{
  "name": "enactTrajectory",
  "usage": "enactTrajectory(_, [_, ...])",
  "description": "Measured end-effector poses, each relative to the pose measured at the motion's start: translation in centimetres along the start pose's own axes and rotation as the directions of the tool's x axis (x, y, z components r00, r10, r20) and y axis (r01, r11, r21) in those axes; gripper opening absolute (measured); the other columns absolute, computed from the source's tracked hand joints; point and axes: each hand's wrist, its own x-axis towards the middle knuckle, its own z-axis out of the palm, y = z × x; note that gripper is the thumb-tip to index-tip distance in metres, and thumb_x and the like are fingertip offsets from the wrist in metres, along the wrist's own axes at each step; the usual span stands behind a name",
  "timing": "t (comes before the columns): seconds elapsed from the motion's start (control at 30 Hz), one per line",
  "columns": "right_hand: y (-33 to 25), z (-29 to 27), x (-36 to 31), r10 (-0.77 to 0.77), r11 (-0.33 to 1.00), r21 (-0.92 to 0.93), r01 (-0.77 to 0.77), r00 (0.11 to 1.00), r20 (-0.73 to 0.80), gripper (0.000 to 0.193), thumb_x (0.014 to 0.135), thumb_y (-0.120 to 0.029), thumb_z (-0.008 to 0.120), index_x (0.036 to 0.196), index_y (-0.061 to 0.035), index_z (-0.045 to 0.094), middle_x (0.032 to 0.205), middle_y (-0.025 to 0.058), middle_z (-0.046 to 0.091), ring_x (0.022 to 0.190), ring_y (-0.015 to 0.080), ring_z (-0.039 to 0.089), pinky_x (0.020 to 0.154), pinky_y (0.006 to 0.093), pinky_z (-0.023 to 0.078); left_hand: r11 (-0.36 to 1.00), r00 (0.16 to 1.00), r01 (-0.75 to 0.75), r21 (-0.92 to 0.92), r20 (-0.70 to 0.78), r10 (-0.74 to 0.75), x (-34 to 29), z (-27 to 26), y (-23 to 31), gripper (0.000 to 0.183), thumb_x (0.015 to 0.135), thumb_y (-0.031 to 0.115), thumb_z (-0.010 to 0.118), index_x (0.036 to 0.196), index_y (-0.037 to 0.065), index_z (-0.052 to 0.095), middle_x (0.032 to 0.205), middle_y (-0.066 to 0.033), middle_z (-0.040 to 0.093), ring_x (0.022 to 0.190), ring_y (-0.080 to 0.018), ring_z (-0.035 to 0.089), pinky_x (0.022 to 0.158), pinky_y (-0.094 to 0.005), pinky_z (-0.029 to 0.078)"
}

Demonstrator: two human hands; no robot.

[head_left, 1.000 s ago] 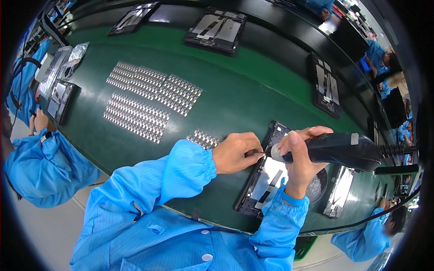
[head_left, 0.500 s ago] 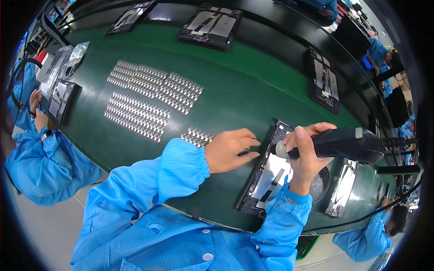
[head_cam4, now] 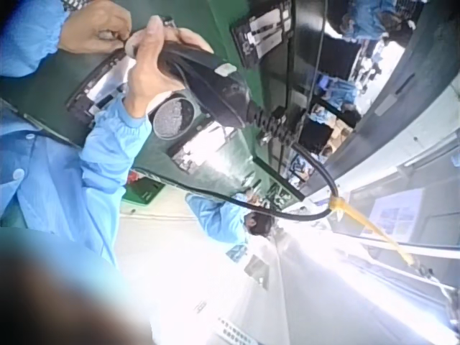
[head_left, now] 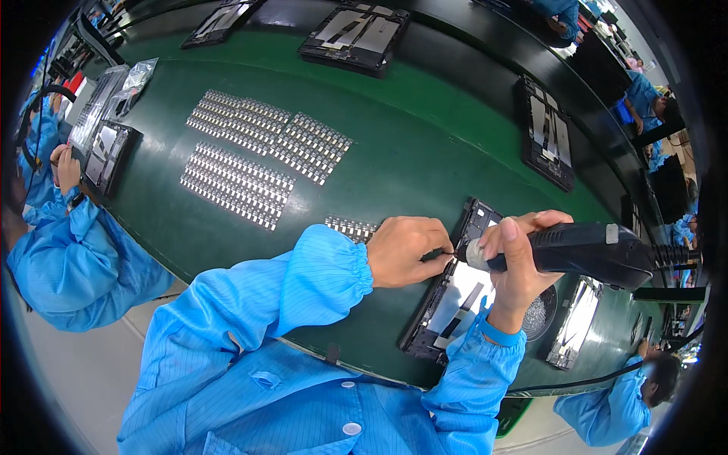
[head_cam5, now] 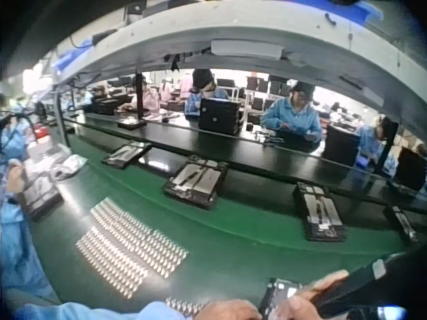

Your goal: The person uses a handheld heat gun to apply heat to a rectangular electronic chassis on a green workbench. They repeatedly pick up small metallic components from a tray and place them into specific slots on the chassis, using the heat gun to secure them. The process is repeated for multiple components throughout the clip.

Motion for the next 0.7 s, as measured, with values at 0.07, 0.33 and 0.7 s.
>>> enactTrajectory(0.07, [0.0,0.0,-0.1,-0.008,1.000,-0.004,0.008,1.000,0.002,0.039,0.076,0.009,0.066,0.100,-0.0046,0.039,0.061,0.0079,0.056,0.049,0.0143,0.055,0.052,0.0282,0.048,1.000,1.000,-0.003,0.014,0.000,0.003,0.0,0.0,-0.1,0.012,0.071,0.009,0.069,0.080,0.003,0.065,0.081,-0.0088,0.064,0.070,-0.0267,0.063,0.061,-0.0351,0.051])
enactTrajectory(0.33, [0.0,0.1,-0.2,-0.012,1.000,-0.026,0.012,1.000,0.006,0.038,0.076,0.009,0.066,0.100,-0.0042,0.040,0.061,0.0081,0.056,0.050,0.0138,0.055,0.052,0.0280,0.049,1.000,1.000,-0.022,0.017,-0.003,0.022,-0.1,0.0,-0.2,0.013,0.072,0.009,0.069,0.082,0.002,0.065,0.082,-0.0095,0.064,0.072,-0.0269,0.063,0.062,-0.0345,0.051])
enactTrajectory(0.7, [0.7,-1.2,0.6,-0.006,0.996,-0.087,0.000,0.998,-0.067,0.035,0.075,0.010,0.067,0.099,-0.0023,0.045,0.061,0.0087,0.057,0.049,0.0140,0.055,0.052,0.0289,0.049,0.989,0.989,0.096,0.112,-0.126,-0.082,-2.7,-4.7,-1.6,0.021,0.075,-0.006,0.063,0.095,-0.001,0.065,0.101,-0.0130,0.064,0.084,-0.0265,0.065,0.071,-0.0307,0.053])
